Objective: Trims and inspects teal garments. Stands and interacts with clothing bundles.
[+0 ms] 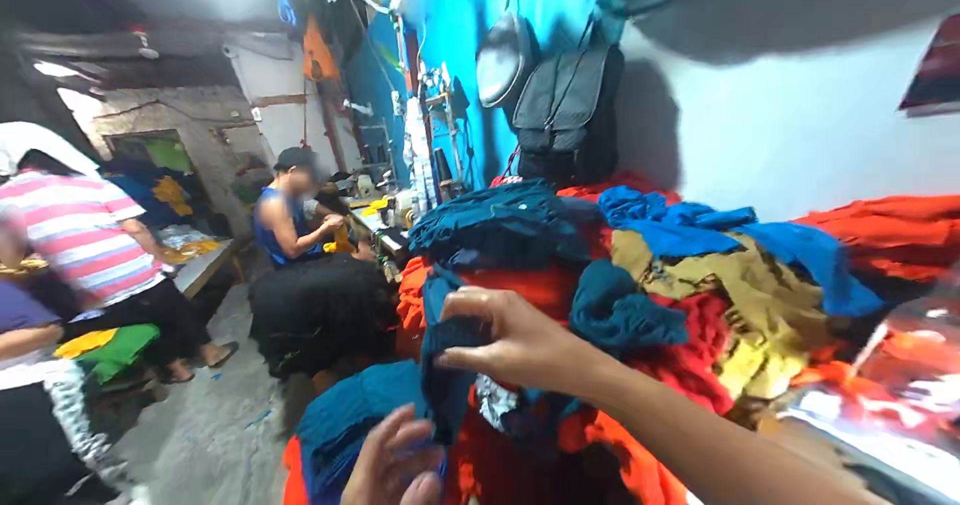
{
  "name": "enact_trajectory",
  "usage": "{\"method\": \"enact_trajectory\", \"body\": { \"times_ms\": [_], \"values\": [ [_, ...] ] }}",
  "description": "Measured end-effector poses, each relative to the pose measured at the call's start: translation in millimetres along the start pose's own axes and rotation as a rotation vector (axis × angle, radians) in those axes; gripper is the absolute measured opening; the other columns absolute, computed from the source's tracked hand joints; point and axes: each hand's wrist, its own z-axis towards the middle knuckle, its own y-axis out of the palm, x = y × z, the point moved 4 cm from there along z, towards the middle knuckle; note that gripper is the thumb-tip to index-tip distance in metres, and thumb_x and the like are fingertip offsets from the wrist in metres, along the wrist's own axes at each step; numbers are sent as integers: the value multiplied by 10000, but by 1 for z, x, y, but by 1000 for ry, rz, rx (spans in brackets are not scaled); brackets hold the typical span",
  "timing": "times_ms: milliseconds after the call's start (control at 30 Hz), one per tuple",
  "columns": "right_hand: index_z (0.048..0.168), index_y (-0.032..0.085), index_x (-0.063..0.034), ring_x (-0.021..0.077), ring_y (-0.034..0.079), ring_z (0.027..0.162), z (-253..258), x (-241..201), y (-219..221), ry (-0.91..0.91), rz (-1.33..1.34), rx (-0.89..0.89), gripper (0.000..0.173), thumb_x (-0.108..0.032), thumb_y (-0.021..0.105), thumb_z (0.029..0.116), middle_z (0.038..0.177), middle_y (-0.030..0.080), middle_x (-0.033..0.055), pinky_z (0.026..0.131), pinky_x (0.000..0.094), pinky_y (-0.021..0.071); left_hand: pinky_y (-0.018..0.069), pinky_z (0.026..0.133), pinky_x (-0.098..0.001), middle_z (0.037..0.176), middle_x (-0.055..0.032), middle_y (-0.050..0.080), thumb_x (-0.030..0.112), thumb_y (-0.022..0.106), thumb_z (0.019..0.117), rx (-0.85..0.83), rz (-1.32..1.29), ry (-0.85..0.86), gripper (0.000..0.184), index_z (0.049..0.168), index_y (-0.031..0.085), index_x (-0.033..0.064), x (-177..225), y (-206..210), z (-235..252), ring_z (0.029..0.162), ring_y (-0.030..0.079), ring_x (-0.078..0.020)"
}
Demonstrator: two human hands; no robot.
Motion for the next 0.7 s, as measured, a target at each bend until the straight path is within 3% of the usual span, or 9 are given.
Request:
{"method": "enact_trajectory", "body": {
  "times_ms": [100,133,233,333,367,433,500,600,700],
  "values": [
    [953,689,-73,26,629,718,-26,-27,41,-16,102,59,115,-124,761,881,814,669,-7,637,201,530,621,747,-272,1024,-84,706,247,684,909,128,392,143,411,1164,636,-71,16,19,0,878,713,-89],
    [966,692,-72,29,640,737,-33,-32,43,-4,128,105,116,-112,758,880,838,679,-5,653,212,544,610,744,-315,974,-88,706,233,679,886,137,593,167,332,1089,694,-30,11,18,-6,856,708,-126],
    [979,661,-104,20,639,755,-58,-31,40,98,150,190,111,-111,736,897,858,674,-30,676,220,547,487,817,-640,968,-166,708,203,687,851,71,1050,203,210,959,741,30,6,6,-34,933,694,-374],
    [973,659,-96,100,616,688,-86,-14,38,236,-31,249,104,-52,710,894,800,654,8,617,323,516,382,1001,-721,953,-116,756,189,669,926,-154,1082,56,178,989,755,46,21,-19,-52,1009,716,-339],
    [986,671,-74,188,622,681,-94,-5,37,295,-111,261,111,-28,695,888,800,660,64,595,429,497,452,981,-657,942,-101,756,183,662,941,-209,1013,54,175,1012,750,49,29,-31,-53,973,725,-289],
    [1080,664,-22,316,663,847,-108,11,39,389,-137,218,190,17,626,898,971,688,158,693,569,508,571,887,-473,955,-86,745,142,660,949,-287,888,98,164,1041,744,35,50,-49,-50,925,720,-196],
    [1157,623,-14,257,668,975,-119,13,50,368,-12,133,278,65,539,904,1099,688,137,793,484,535,577,809,-385,932,-58,729,152,649,951,-353,853,129,168,1025,739,30,71,-58,-45,868,694,-131],
    [1107,619,-111,81,660,954,-131,-3,72,187,363,3,357,58,457,837,1067,705,-13,796,274,557,529,699,-223,826,44,675,201,642,937,-361,841,224,156,893,728,79,90,-61,-47,762,625,-6],
    [1041,701,-154,87,628,1156,-143,-20,72,-13,502,-174,333,27,465,892,1200,694,-35,970,271,535,490,684,-162,766,71,603,231,634,921,-385,827,337,181,834,717,95,97,-64,-63,746,578,19]
  ]
}}
